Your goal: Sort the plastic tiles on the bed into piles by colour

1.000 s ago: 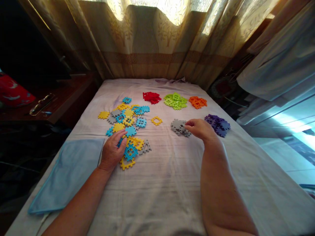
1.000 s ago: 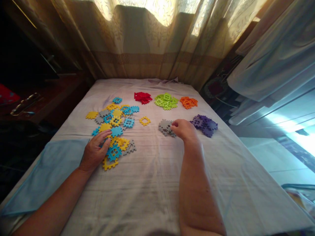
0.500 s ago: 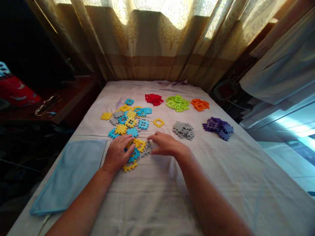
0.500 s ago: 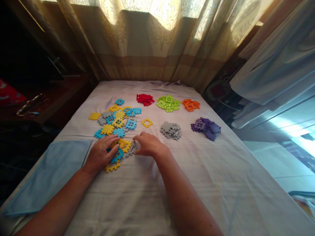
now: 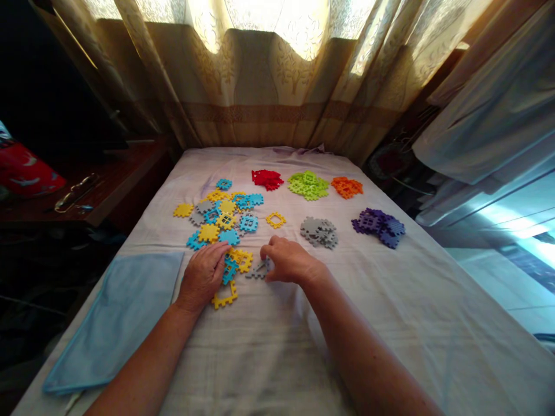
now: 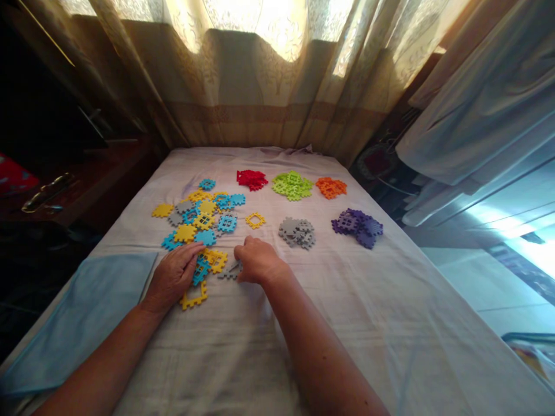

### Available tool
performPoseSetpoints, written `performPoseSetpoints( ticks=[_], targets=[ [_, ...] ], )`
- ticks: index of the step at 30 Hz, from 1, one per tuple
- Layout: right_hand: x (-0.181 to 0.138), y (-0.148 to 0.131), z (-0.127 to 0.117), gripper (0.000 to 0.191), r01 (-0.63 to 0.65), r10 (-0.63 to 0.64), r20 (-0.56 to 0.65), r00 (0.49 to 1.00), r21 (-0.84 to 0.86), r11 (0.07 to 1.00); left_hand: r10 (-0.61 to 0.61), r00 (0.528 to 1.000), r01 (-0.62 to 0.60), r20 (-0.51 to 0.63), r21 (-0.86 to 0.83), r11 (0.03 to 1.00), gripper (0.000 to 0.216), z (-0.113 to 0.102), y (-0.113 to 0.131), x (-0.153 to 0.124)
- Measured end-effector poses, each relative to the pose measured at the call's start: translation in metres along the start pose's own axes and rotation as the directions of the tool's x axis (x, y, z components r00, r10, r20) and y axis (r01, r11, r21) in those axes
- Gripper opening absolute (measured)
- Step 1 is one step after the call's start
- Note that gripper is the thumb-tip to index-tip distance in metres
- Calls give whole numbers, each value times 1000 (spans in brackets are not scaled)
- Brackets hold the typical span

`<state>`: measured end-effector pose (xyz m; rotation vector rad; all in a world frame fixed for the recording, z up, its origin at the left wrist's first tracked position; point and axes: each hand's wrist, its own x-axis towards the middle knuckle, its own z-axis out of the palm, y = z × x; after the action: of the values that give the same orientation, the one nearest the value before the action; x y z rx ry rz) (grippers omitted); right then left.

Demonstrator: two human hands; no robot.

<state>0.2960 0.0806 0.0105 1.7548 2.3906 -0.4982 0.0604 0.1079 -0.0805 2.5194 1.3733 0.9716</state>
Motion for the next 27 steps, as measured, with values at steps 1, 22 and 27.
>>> performPoseSetpoints(
  ticks=[1,22,27],
  targets=[
    [0,-2,0,46,2,-2,-6,1000,-15,1000,-1,1000,1,-2,3,1000,35,0,0,0],
    [-41,137,-12,45,-651,687,-111,719,239,720,-20,999,21,35,-19,1000,39,-3,3,1],
    [-39,126,-19,49,-684,721,-140,679,238,690,-3,1000,3,14,-13,1000,35,-3,2,0]
  ],
)
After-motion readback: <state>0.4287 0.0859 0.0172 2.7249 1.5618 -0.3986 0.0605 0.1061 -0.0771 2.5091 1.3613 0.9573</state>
